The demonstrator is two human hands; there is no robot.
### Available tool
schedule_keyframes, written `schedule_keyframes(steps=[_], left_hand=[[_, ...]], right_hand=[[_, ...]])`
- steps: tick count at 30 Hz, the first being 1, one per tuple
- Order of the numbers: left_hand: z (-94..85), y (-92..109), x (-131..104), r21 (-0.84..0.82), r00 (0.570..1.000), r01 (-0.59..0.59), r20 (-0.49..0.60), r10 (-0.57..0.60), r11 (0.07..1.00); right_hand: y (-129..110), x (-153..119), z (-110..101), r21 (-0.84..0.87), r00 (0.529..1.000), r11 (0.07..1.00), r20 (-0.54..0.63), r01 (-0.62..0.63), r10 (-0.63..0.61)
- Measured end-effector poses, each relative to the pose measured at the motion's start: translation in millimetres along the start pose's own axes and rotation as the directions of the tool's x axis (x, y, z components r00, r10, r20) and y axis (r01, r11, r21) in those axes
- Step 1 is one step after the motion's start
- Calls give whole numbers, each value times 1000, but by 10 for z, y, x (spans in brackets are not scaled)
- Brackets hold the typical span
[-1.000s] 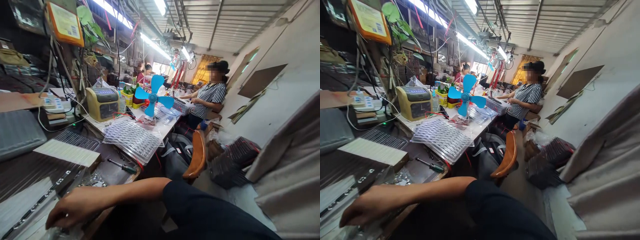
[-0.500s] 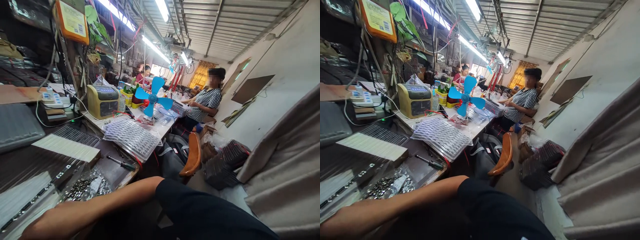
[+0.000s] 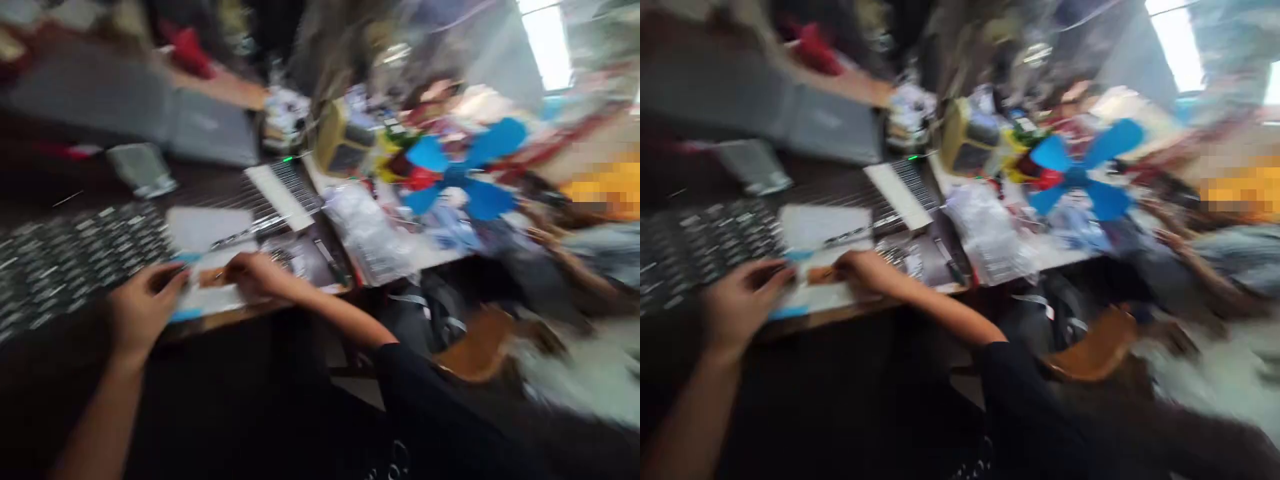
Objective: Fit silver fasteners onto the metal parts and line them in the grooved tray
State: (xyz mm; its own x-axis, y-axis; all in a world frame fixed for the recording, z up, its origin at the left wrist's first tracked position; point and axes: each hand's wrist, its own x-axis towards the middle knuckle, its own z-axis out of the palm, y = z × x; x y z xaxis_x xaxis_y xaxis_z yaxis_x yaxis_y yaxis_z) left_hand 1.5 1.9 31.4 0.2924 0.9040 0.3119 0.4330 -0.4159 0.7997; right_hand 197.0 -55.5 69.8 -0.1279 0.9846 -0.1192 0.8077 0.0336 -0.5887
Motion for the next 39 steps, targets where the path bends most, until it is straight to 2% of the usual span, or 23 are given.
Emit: schedule_keyframes(steps=[1,2,5,11,16,20,22,25,27,29,31,33,34,36,39], left_hand=[[20,-97,-49,-21,997,70,-26,-71,997],[39,-189,-65,-61,995,100,-19,-101,993],[62,-357,-15,-108,995,96,1,-97,990],[24,-280,-6,-66,1000,21,2,-20,998],[22,-255,-17,-29,997,-4,75,6,1000],[-7,-225,-39,83,992,-25,124,15,996],[-9,-280,-13,160,991,20,128,-41,987],[1,-369,38,203,976,84,179,-121,976],[9,-372,44,246,976,119,147,-158,962],[24,-307,19,283,985,125,79,-153,951],[57,-205,-16,266,995,93,19,-101,959],[113,-138,-23,131,997,46,50,-53,990],[142,-134,-11,66,996,32,80,-37,997],[182,-174,28,16,989,-2,148,0,1000],[179,-223,49,-8,986,-35,162,36,999]], right_hand=[[40,22,22,23,1000,1000,-1,9,-9],[94,65,53,25,998,1000,-66,-7,8],[221,191,167,54,995,997,-93,51,-46],[166,266,301,-19,991,994,-76,109,-111],[52,286,306,-266,993,957,45,119,-111],[-49,179,214,-419,948,855,218,306,-233],[-33,182,184,-467,932,810,243,355,-268],[46,253,174,-484,917,781,262,395,-301],[90,298,167,-432,909,804,269,409,-318],[101,292,135,-305,899,855,268,419,-345],[102,226,65,-128,898,903,233,410,-374],[162,152,-40,-11,923,927,96,376,-373],[230,132,-95,16,947,947,-26,322,-321],[413,131,-186,56,958,973,-198,224,-209],[646,117,-237,102,940,984,-323,149,-109]])
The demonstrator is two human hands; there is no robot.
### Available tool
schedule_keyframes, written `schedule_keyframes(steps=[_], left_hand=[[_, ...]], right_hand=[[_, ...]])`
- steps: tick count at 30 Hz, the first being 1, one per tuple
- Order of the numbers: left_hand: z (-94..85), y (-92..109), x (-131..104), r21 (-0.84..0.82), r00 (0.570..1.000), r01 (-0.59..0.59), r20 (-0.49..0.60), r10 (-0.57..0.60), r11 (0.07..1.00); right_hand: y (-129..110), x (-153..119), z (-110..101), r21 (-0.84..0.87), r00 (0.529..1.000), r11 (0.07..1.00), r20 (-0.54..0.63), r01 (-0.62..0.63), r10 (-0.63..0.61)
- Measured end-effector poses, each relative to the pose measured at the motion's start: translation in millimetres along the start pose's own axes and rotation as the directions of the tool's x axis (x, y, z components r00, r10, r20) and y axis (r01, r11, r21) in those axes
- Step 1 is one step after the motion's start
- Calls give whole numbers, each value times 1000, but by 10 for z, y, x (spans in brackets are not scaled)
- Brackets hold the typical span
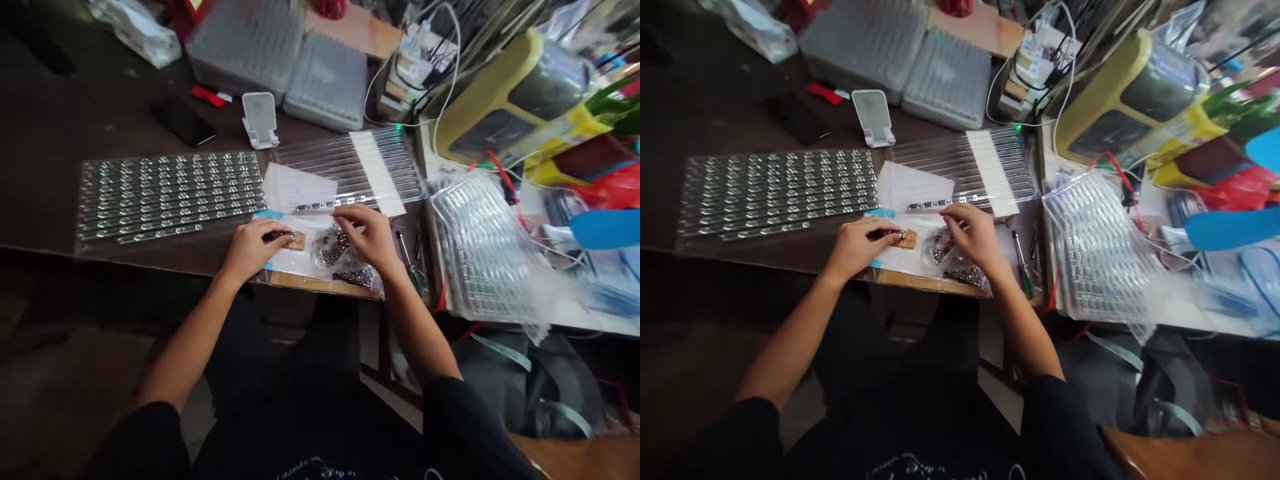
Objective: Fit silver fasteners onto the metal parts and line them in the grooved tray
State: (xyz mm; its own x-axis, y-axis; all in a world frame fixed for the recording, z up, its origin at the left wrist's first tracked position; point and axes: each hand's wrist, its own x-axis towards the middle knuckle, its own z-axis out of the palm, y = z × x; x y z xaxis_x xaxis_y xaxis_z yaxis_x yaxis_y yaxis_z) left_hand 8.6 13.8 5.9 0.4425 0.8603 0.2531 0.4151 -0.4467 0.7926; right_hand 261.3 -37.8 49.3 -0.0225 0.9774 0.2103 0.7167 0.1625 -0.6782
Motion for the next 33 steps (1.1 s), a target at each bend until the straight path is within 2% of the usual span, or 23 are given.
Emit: schedule_keyframes(steps=[3,6,9,12,15,18,21,25,27,33], left_hand=[[-23,11,-33,13,1000,-26,-7,27,1000],[-26,15,-52,45,999,-44,-18,45,998],[-15,11,-51,91,997,-70,-14,71,993],[-5,6,-53,129,994,-104,-11,107,986],[1,1,-64,141,990,-139,0,140,980],[12,7,-79,141,986,-165,17,164,976],[14,29,-90,131,989,-149,3,150,980],[-19,28,-79,68,980,-45,-189,57,997],[-40,10,-68,27,968,2,-249,5,1000],[-52,-31,-66,-57,960,-10,-280,-7,998]], right_hand=[[63,-104,-12,18,999,1000,-43,-16,17],[59,-192,-9,18,1000,1000,-20,2,-1],[48,-241,-62,-47,990,999,139,26,-19],[17,-277,-146,-190,952,981,303,32,28],[-42,-303,-179,-306,927,951,369,50,70],[-77,-314,-140,-350,905,934,415,66,91],[-60,-323,-85,-352,910,936,396,28,121],[-12,-343,-72,-321,929,946,331,-51,163],[-14,-353,-94,-317,934,946,314,-66,170],[-144,-321,-122,-298,963,944,179,-139,199]])
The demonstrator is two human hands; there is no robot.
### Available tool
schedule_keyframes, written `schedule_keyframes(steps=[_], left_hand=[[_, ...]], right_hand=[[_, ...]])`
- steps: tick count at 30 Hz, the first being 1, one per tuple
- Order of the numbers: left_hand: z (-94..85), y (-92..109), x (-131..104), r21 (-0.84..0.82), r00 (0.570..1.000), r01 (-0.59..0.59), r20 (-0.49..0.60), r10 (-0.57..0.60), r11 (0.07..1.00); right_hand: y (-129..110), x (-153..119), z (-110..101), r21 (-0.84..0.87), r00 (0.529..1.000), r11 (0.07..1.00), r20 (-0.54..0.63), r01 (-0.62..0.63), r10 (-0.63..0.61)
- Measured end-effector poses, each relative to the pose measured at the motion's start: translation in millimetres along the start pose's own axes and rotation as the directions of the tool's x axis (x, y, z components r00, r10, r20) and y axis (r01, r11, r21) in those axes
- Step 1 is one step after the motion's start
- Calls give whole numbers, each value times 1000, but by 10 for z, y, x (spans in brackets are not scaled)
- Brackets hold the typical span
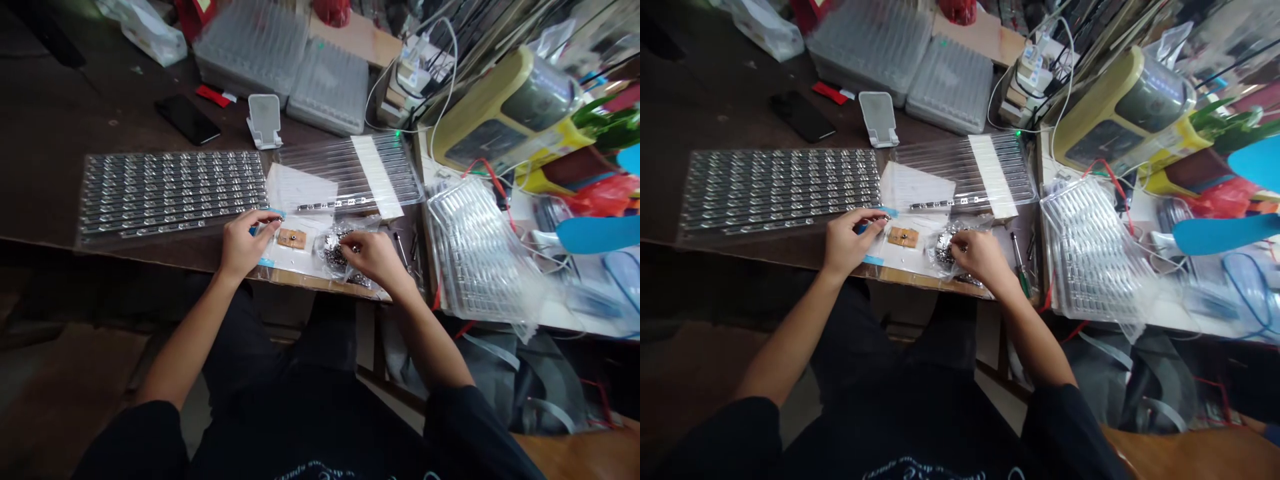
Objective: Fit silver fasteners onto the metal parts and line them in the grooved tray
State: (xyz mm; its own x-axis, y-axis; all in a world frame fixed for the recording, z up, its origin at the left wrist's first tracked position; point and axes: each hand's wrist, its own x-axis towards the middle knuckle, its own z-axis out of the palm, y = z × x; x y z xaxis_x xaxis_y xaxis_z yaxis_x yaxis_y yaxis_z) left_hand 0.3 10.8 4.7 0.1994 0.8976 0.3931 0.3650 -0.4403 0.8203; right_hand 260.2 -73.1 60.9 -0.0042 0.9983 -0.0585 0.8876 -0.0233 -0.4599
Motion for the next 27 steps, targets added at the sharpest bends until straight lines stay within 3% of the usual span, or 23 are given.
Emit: schedule_keyframes(steps=[5,9,12,17,20,24,27], left_hand=[[2,-5,-3,-7,1000,18,5,-18,1000],[-3,-3,-1,6,999,34,35,-34,999],[0,-5,-7,15,998,43,41,-44,999],[15,-3,-7,32,997,53,46,-54,998],[15,17,11,66,998,29,49,-32,997],[38,94,52,109,998,-9,61,3,994],[110,155,65,116,996,-25,93,14,993]], right_hand=[[-244,230,144,203,995,975,-62,91,-80],[-457,477,359,216,978,957,36,192,-204],[-550,544,469,118,960,959,86,257,-267],[-632,449,540,-244,932,901,141,359,-334],[-640,434,561,-305,913,862,180,405,-365],[-532,470,475,-62,885,895,197,441,-422],[-370,410,268,182,894,885,56,429,-445]])
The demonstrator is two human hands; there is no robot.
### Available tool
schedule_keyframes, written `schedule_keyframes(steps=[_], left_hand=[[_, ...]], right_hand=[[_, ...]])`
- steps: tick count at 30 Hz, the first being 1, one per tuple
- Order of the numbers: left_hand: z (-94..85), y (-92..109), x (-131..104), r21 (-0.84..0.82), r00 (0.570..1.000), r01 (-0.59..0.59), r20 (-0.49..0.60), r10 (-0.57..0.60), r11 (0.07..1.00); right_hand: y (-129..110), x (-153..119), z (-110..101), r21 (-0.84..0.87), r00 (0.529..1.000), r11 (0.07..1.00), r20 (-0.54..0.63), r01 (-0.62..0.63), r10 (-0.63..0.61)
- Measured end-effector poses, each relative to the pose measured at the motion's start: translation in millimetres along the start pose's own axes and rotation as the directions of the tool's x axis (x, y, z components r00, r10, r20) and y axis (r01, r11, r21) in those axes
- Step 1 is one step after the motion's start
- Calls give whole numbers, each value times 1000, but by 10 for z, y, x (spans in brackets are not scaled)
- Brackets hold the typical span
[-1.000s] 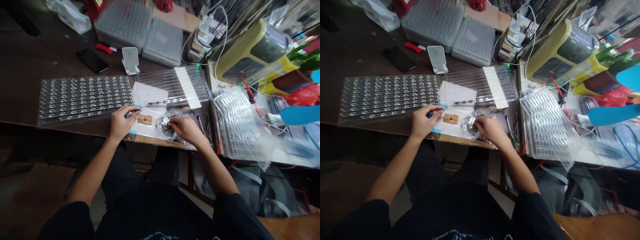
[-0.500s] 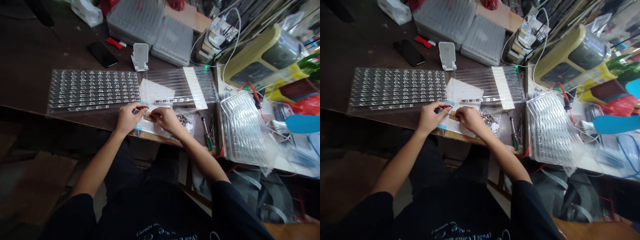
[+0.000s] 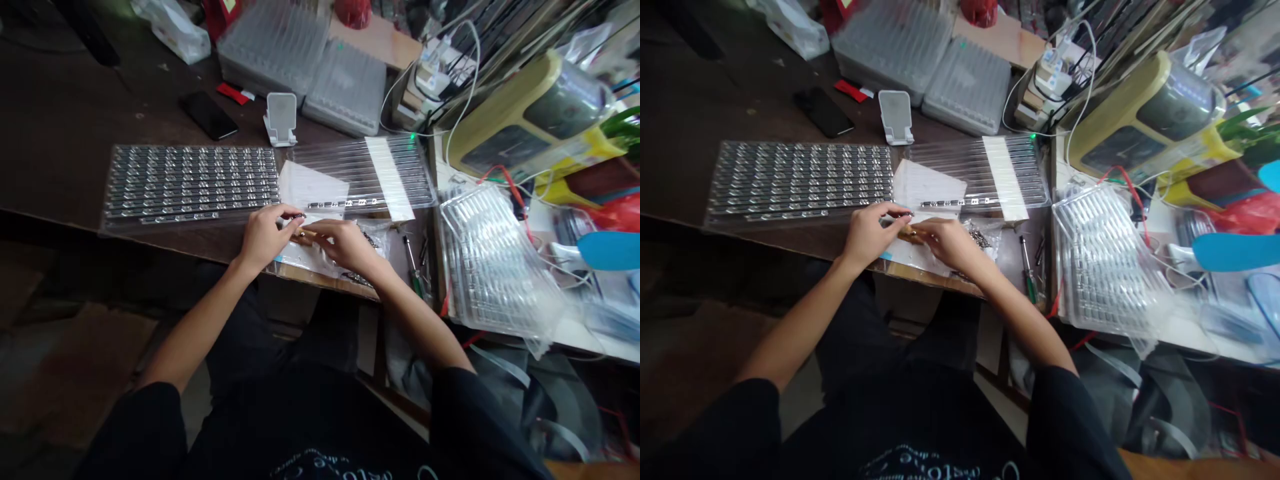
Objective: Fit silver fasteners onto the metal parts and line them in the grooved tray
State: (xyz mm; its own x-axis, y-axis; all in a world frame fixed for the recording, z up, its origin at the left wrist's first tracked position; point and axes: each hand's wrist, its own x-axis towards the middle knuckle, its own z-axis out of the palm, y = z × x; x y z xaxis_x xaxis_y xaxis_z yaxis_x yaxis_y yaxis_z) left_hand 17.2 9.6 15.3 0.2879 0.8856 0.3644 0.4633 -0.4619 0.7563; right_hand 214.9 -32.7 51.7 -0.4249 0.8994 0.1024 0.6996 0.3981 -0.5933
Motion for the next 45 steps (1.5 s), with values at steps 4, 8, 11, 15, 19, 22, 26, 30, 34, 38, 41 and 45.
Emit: schedule_keyframes(steps=[4,8,11,15,19,22,26,30,34,38,41,45], left_hand=[[125,22,-21,10,994,-9,109,8,1000],[181,-8,-50,53,989,-13,146,5,999],[183,-12,-54,90,987,-40,162,25,995],[194,-4,-59,115,984,-79,168,59,990],[223,-10,-64,102,986,-110,138,95,989],[238,-2,-61,112,986,-104,144,87,988],[185,48,-56,98,991,-87,115,75,991],[-10,93,-38,75,994,-54,-90,60,996],[-251,113,-19,138,982,-138,-112,154,981],[-408,136,-41,216,987,-128,-70,146,968],[-463,140,-72,251,989,-126,-46,142,960],[-537,105,-104,285,989,-122,-45,141,951]], right_hand=[[98,-312,-305,48,958,993,-263,-104,113],[210,-580,-374,83,916,988,-371,-132,154],[263,-708,-297,128,886,982,-428,-138,180],[292,-870,-162,164,823,973,-522,-163,225],[362,-1086,0,188,669,963,-693,-192,268],[439,-1212,117,250,537,949,-782,-194,316],[477,-1260,178,322,490,933,-794,-164,360],[486,-1261,166,383,506,904,-751,-190,425],[520,-1267,170,421,489,888,-744,-187,456],[516,-1267,179,437,492,880,-734,-185,468],[508,-1269,186,447,491,880,-737,-159,464],[522,-1283,191,457,494,872,-725,-175,480]])
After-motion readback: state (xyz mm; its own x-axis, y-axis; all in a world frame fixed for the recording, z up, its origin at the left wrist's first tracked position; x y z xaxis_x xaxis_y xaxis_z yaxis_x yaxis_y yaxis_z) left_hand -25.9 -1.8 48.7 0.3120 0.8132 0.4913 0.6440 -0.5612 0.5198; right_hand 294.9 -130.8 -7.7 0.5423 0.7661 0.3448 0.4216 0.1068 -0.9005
